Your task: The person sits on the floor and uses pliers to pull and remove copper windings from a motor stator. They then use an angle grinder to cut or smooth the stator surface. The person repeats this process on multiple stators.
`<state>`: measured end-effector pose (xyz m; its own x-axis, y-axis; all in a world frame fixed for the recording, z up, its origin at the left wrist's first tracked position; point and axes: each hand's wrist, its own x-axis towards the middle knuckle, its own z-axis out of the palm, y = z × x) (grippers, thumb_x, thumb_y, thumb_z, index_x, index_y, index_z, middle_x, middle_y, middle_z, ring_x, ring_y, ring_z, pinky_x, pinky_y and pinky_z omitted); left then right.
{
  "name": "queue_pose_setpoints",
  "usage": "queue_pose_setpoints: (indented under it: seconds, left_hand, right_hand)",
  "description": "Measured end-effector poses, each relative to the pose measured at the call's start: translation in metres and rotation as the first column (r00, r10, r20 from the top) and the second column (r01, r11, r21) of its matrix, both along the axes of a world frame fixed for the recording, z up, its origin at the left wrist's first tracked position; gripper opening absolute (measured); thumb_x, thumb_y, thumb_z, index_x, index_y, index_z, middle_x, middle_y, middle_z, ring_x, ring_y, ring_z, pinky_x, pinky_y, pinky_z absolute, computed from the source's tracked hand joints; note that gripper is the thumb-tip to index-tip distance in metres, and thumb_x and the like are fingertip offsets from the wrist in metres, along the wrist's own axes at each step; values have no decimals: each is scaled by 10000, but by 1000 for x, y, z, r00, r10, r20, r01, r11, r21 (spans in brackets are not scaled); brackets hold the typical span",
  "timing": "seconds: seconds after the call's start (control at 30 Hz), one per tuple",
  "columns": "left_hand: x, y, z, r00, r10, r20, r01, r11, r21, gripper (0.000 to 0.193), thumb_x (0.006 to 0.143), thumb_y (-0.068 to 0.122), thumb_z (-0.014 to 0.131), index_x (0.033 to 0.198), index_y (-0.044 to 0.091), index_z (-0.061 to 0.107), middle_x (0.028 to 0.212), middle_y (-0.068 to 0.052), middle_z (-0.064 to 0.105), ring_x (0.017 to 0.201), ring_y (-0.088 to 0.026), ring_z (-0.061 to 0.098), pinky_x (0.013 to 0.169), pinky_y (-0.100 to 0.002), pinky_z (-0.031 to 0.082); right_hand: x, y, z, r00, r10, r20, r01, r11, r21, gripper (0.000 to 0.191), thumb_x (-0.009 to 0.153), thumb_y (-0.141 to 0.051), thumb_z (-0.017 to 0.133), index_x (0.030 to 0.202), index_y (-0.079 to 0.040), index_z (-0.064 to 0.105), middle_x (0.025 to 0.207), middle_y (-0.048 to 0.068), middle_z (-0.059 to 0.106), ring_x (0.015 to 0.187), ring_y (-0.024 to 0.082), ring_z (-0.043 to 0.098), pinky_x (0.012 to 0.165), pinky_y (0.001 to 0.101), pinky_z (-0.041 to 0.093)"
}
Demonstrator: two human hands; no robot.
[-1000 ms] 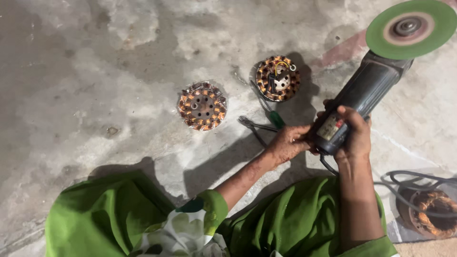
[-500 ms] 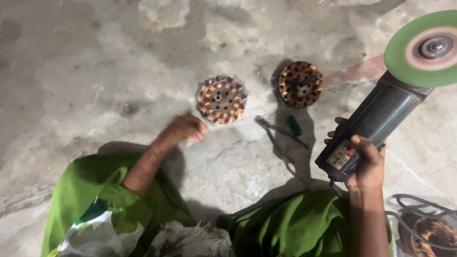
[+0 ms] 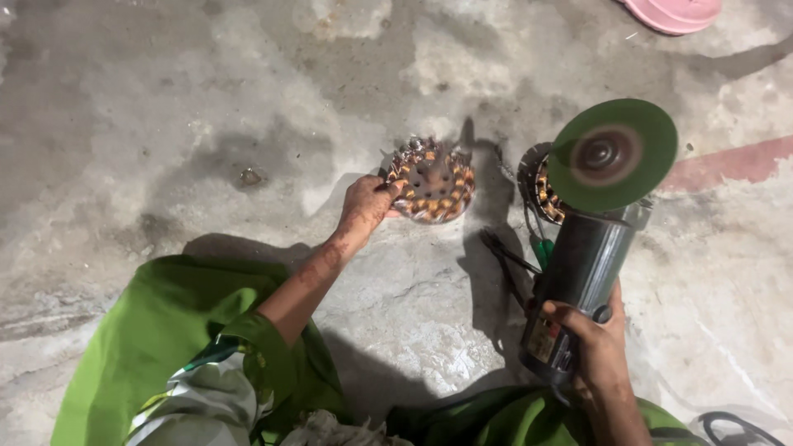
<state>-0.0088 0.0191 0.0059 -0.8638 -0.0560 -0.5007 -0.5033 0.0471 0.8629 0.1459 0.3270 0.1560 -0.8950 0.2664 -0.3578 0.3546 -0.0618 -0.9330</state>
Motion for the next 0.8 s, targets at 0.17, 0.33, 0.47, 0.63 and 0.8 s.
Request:
queue_pose_setpoints:
  seconds: [0.17, 0.33, 0.47, 0.63, 0.8]
  left_hand:
    - [8, 5, -15, 998, 67, -6, -63, 958, 280, 300, 831, 110, 804, 1050, -59, 688, 1020, -165, 747, 879, -231, 779, 731, -340, 699]
    - [12, 8, -16, 1000, -1, -12, 4, 971, 241, 352, 857, 124, 787, 1133, -78, 705, 1087, -200, 746, 913, -255, 761, 742, -369, 679]
    - [8, 11, -13, 993, 67, 94, -95, 935, 341, 390, 853, 106, 772, 1171, -80, 644, 1132, -191, 724, 976, -245, 765, 762, -365, 698]
    - [7, 14, -7, 983, 92, 159, -132, 954, 270, 401, 846, 94, 777, 1178, -85, 642, 1134, -191, 725, 1001, -270, 756, 762, -352, 690]
    - [13, 19, -1, 975, 151, 164, -197, 927, 320, 440, 853, 112, 777, 1194, -98, 596, 1121, -213, 728, 1006, -281, 761, 763, -364, 698]
  right_hand:
    - [-6, -12, -2, 992, 57, 110, -69, 991, 116, 863, 611, 39, 769, 1396, -109, 441, 976, 79, 662, 786, 184, 685, 648, 343, 612]
    - [1, -26, -8, 967, 55, 250, -85, 990, 110, 872, 600, 76, 780, 1398, -89, 469, 962, 82, 668, 735, 193, 680, 588, 357, 595]
    - [5, -32, -11, 942, 24, 335, -42, 998, 47, 913, 618, 60, 767, 1450, -130, 445, 937, 105, 675, 686, 215, 672, 544, 358, 578]
    - [3, -32, -10, 949, 76, 306, -96, 994, 50, 910, 618, 59, 774, 1455, -81, 445, 952, 102, 671, 702, 201, 679, 551, 339, 580]
    - [2, -31, -12, 953, 84, 291, -104, 993, 56, 942, 609, 51, 773, 1468, -95, 415, 969, 98, 673, 725, 192, 693, 577, 331, 602]
